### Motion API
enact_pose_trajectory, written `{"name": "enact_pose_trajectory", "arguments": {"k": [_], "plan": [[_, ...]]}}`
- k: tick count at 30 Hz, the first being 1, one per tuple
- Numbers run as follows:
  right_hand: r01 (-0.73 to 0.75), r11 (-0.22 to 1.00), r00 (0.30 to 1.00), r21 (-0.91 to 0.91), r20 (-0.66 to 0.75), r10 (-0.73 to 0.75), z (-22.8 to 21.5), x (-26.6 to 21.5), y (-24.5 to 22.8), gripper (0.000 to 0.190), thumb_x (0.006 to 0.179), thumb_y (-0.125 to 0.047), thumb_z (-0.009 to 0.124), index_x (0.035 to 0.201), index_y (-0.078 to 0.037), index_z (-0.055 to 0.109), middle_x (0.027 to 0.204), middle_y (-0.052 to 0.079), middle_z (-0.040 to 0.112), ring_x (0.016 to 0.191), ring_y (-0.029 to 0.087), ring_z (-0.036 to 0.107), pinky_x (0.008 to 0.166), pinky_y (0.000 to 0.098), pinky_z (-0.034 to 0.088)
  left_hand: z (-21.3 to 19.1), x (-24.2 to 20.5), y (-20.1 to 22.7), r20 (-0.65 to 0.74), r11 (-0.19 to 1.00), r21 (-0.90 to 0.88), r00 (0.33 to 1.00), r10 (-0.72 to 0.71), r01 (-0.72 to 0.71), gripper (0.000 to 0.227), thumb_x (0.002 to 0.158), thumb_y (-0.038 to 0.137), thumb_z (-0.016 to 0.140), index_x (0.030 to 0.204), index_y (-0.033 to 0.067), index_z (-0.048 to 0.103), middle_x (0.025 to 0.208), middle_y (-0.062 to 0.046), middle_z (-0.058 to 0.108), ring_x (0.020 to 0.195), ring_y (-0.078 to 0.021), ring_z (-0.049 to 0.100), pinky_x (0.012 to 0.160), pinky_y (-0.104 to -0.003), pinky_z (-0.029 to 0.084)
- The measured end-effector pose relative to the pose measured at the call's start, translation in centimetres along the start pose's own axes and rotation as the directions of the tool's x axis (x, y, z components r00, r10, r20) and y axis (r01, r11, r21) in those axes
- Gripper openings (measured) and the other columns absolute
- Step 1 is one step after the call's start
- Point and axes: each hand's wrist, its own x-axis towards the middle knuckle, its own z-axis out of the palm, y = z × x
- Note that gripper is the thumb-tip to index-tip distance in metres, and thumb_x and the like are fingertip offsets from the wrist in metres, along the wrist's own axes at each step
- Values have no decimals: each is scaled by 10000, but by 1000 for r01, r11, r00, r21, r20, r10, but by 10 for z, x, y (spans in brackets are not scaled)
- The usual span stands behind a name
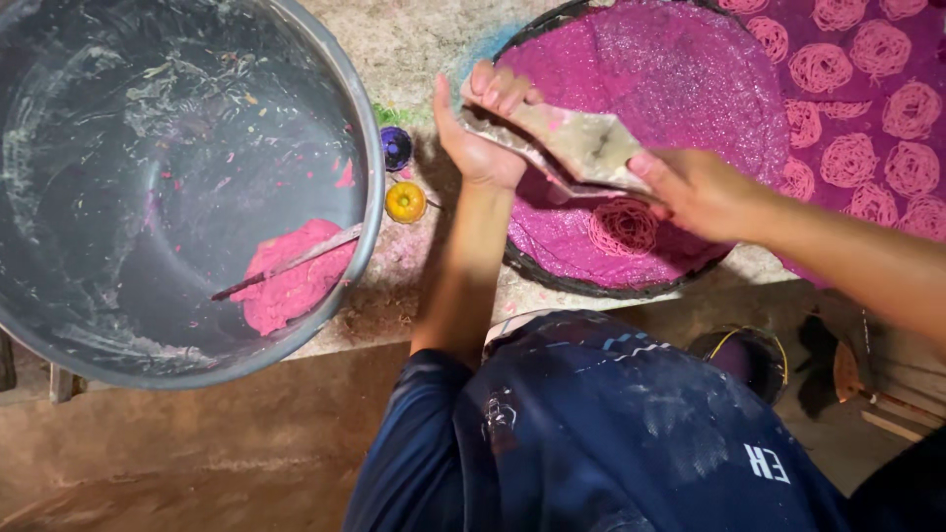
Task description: The person uses a manual hand press to extrude pink dough into spiral patterns onto a purple tray. They repeatedly scoop dough from a metal bowl, load it into the press, and squeeze the handle to form the spirals.
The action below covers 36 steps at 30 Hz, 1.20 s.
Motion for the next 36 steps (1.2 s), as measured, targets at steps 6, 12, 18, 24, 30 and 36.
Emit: {"name": "enact_pose_trajectory", "arguments": {"k": [6, 12, 18, 24, 30, 36], "plan": [[-69, 987, 997, -148, 24, 73, -10, 0, -3, 704, 1080, -563, 289, 841, -6, 647, 629, 119, 604, 569, 268, 613, 609, 442, 516, -13, -5, -11, -122, 998, -44, 992, 35, -40, 423, 1021, 548, 430, 813, 179, 435, 710, 38, 395, 687, -136, 415, 800, -367, 415], [104, 989, 986, -107, -116, -117, -8, 3, -19, 590, 1043, -515, 340, 1179, -24, 638, 653, 113, 631, 622, 265, 640, 643, 446, 515, 2, 14, 6, -58, 998, 3, 996, 65, -65, 443, 1016, 563, 423, 799, 177, 424, 698, 42, 403, 668, -133, 413, 761, -368, 412], [-74, 981, 996, -180, 35, 81, -23, -4, -17, 648, 1074, -511, 288, 1115, 12, 669, 688, 143, 648, 642, 291, 672, 662, 449, 581, 12, 0, -8, -233, 993, 30, 965, 117, -113, 453, 987, 569, 400, 754, 181, 424, 652, 45, 390, 615, -128, 396, 714, -358, 395], [47, 992, 991, -119, -116, -61, -24, 2, -23, 617, 1061, -496, 347, 1257, 7, 645, 674, 157, 645, 641, 287, 653, 675, 463, 535, 16, 26, -7, -210, 992, 51, 970, 125, -116, 451, 979, 559, 393, 735, 180, 413, 636, 45, 358, 598, -132, 360, 688, -350, 369], [-13, 994, 1000, -108, -13, 12, -15, -1, -12, 628, 1069, -518, 340, 1162, -4, 689, 678, 165, 656, 648, 294, 666, 691, 482, 553, 10, 4, -5, -257, 991, 79, 958, 125, -108, 449, 975, 555, 377, 729, 181, 403, 618, 53, 356, 583, -129, 361, 668, -347, 365], [150, 953, 962, -264, -184, -202, -37, 7, 6, 567, 1105, -496, 408, 1123, 0, 683, 746, 164, 641, 705, 284, 638, 707, 489, 513, 7, 32, -24, -118, 994, -23, 988, 100, -103, 412, 983, 505, 372, 746, 174, 434, 634, 37, 417, 600, -139, 376, 686, -352, 381]]}}
